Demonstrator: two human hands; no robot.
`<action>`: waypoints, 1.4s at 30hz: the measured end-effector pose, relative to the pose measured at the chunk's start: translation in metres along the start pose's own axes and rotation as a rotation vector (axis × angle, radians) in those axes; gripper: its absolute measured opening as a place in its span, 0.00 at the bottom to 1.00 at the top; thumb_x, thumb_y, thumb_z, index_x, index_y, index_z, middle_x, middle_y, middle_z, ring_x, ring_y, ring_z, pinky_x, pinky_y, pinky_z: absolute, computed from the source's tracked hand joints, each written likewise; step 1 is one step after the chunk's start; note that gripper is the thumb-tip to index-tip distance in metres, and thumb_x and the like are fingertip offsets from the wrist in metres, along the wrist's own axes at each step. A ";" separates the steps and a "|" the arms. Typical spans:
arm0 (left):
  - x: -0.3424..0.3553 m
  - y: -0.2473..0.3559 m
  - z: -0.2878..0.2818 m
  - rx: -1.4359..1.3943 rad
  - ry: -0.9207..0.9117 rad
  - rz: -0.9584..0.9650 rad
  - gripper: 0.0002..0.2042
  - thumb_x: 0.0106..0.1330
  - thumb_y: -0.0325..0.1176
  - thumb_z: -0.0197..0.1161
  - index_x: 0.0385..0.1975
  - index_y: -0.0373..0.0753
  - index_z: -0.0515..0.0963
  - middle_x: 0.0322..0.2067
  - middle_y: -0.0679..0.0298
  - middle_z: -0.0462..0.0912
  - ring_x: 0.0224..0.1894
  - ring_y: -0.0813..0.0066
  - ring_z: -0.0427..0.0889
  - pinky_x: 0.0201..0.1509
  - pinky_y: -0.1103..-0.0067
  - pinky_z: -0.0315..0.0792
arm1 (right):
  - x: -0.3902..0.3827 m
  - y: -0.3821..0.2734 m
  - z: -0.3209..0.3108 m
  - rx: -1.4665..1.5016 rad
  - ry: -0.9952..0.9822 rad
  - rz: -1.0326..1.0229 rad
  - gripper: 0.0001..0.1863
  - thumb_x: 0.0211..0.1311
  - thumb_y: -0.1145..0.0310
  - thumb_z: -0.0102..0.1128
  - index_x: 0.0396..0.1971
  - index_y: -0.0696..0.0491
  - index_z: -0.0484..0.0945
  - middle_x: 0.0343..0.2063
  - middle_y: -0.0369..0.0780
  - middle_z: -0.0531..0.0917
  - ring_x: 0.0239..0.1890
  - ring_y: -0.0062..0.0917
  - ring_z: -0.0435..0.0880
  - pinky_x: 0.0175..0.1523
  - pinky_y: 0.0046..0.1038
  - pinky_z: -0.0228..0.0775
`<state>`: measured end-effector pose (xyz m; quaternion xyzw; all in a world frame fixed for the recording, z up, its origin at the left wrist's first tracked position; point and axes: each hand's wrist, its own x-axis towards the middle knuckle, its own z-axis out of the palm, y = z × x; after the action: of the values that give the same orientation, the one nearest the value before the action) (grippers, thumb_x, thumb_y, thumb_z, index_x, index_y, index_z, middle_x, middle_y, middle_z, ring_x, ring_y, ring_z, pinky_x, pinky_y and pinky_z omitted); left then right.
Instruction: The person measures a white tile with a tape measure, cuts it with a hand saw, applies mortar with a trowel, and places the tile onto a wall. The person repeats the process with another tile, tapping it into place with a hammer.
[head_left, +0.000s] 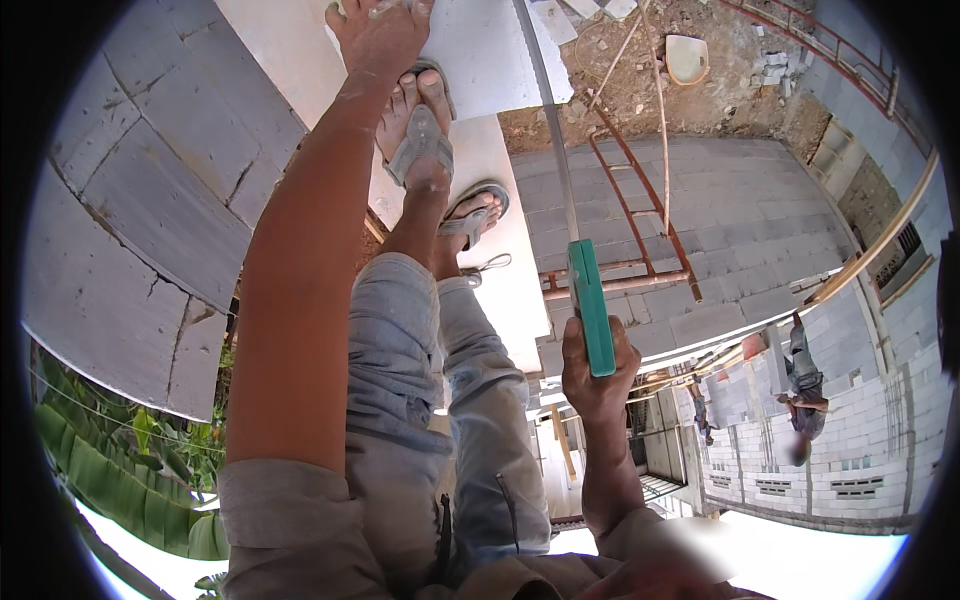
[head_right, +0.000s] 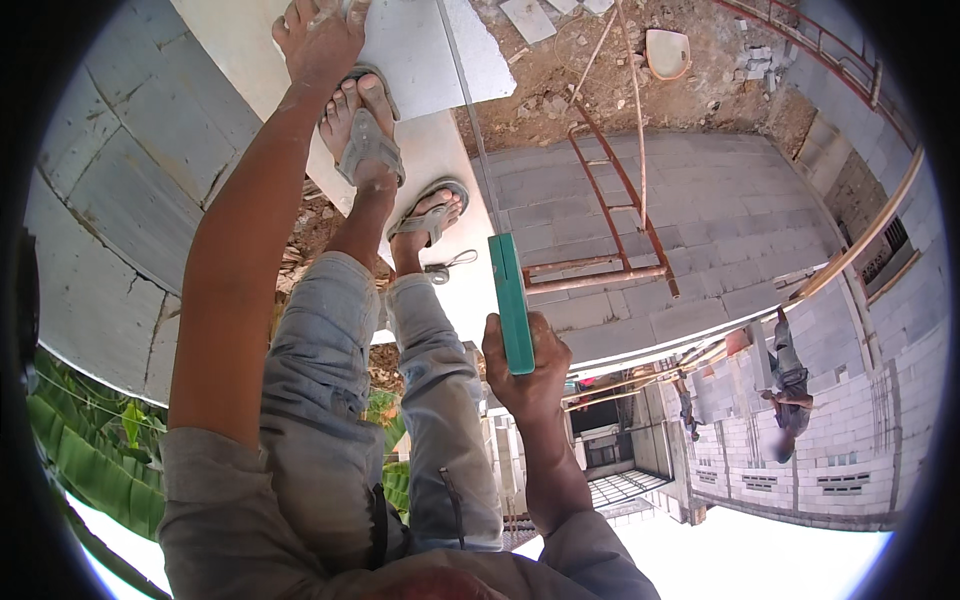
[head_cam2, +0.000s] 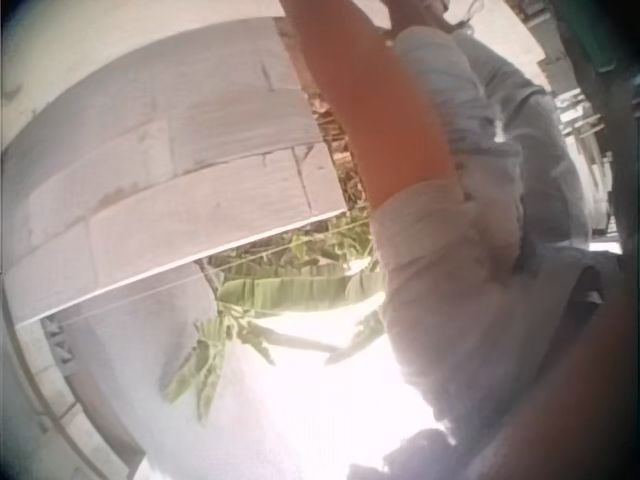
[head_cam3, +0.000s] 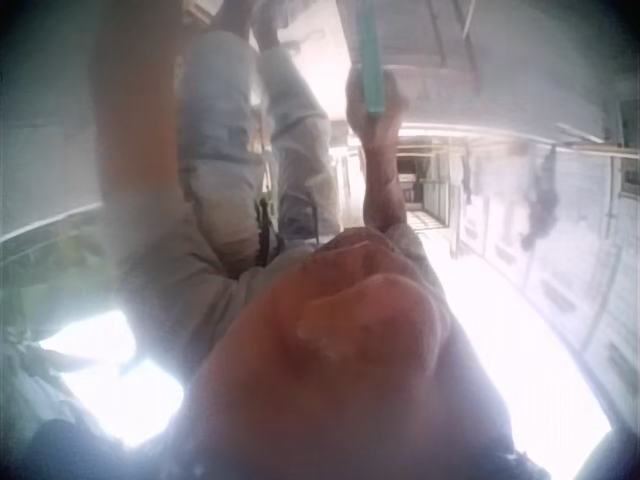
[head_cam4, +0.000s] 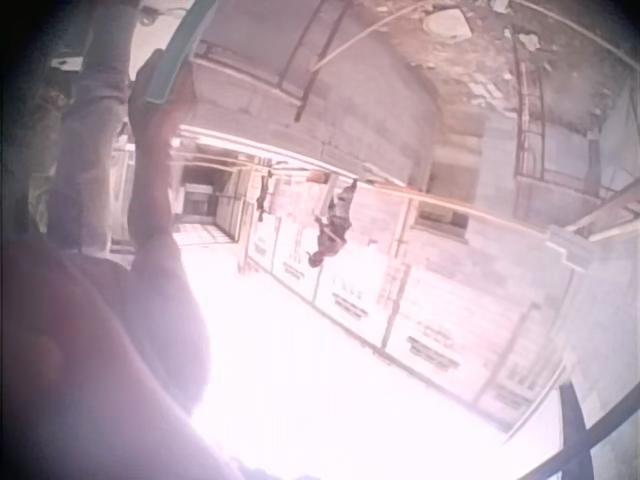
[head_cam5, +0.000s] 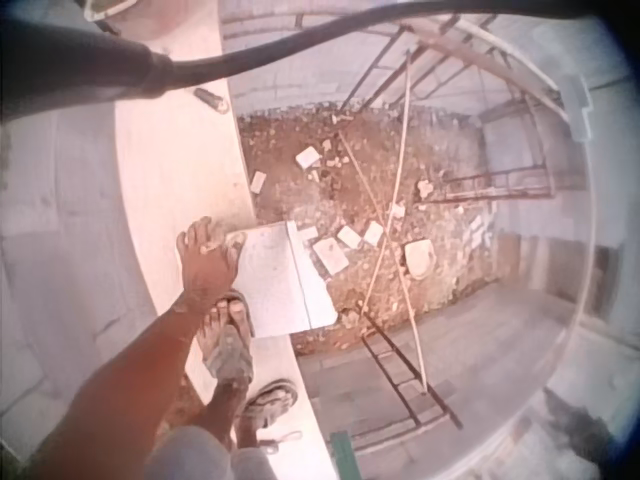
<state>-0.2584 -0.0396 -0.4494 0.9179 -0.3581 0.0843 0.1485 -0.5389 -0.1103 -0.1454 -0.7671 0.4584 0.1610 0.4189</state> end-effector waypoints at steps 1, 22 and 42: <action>-0.004 -0.005 -0.005 0.010 -0.043 -0.014 0.11 0.62 0.38 0.58 0.39 0.40 0.78 0.41 0.57 0.78 0.44 0.57 0.76 0.51 0.64 0.65 | 0.015 -0.002 0.007 0.021 0.047 -0.070 0.09 0.61 0.70 0.65 0.28 0.57 0.75 0.20 0.41 0.78 0.19 0.26 0.80 0.25 0.28 0.71; 0.000 -0.007 -0.012 -0.054 -0.274 -0.150 0.11 0.64 0.41 0.54 0.32 0.44 0.81 0.32 0.62 0.81 0.38 0.61 0.79 0.45 0.64 0.69 | 0.099 -0.018 0.045 0.066 0.063 -0.026 0.10 0.61 0.70 0.64 0.25 0.58 0.74 0.17 0.45 0.77 0.17 0.30 0.80 0.22 0.29 0.69; 0.007 -0.007 -0.003 -0.026 -0.276 -0.135 0.11 0.64 0.41 0.54 0.34 0.43 0.81 0.33 0.62 0.82 0.39 0.60 0.79 0.45 0.64 0.69 | 0.021 0.005 0.014 0.039 0.014 -0.005 0.04 0.57 0.76 0.61 0.30 0.59 0.76 0.20 0.43 0.81 0.20 0.28 0.84 0.27 0.26 0.75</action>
<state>-0.2488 -0.0377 -0.4464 0.9408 -0.3136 -0.0576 0.1150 -0.5300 -0.1125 -0.1696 -0.7610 0.4624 0.1458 0.4310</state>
